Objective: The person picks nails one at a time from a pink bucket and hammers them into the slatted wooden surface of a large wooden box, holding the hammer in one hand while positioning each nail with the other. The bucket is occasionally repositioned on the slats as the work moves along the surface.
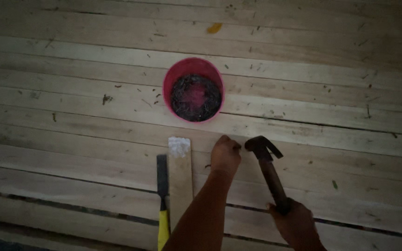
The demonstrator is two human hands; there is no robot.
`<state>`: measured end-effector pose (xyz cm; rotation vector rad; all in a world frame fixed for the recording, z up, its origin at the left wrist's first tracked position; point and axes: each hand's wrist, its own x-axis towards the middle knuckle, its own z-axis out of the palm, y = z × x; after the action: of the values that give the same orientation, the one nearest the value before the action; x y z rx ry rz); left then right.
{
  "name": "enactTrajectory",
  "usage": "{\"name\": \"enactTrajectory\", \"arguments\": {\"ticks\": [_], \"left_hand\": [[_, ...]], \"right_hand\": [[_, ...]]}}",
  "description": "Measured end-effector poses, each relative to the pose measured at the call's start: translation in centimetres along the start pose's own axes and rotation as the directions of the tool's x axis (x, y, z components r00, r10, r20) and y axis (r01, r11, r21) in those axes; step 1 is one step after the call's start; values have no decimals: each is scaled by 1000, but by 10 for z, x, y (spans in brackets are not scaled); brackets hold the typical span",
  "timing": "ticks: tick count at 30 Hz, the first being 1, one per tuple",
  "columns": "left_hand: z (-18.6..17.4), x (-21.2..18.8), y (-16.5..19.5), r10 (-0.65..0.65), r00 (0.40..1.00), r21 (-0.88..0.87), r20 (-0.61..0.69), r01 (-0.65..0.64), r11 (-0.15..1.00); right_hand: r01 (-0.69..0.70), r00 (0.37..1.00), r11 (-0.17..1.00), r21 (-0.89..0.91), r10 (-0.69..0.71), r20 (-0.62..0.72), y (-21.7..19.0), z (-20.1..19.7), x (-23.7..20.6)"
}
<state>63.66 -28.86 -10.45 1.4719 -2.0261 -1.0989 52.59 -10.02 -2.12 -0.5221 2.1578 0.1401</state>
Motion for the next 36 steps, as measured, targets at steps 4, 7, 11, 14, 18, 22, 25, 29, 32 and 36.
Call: {"name": "enactTrajectory", "arguments": {"ticks": [4, 7, 11, 14, 18, 22, 25, 29, 32, 36], "left_hand": [[1, 1, -4, 16, 1000, 23, 0, -16, 1000], [4, 3, -7, 50, 999, 45, -3, -50, 998], [7, 2, -11, 53, 999, 30, 13, -53, 998], [8, 2, -13, 100, 995, 52, -3, -99, 994], [6, 2, -15, 69, 998, -2, 15, -69, 998], [-8, 6, -3, 194, 981, 72, 5, -194, 978], [-35, 16, 14, 306, 951, 148, -48, -296, 944], [-79, 52, 33, 448, 863, 221, -234, -402, 889], [-97, 70, 29, 452, 786, 290, -421, -356, 888], [-99, 101, 17, 67, 988, 253, -141, -30, 967]], "right_hand": [[158, 981, 944, -291, -183, -60, 2, -8, 0], [-46, 998, 997, 57, 49, -39, -3, -9, -4], [-60, 998, 979, 194, 57, 24, -15, -12, -13], [-56, 998, 986, 154, 56, 7, -18, -16, -16], [10, 998, 995, 102, -3, -70, -10, -12, -14], [47, 999, 999, 19, -47, -26, -7, -9, 3], [17, 1000, 1000, -14, -17, -6, -10, -9, 12], [-62, 998, 978, 198, 66, -14, -9, -10, 16], [-33, 999, 977, 211, 40, -29, -8, -3, 21], [62, 995, 998, 20, -61, -81, -3, 7, 36]]}}
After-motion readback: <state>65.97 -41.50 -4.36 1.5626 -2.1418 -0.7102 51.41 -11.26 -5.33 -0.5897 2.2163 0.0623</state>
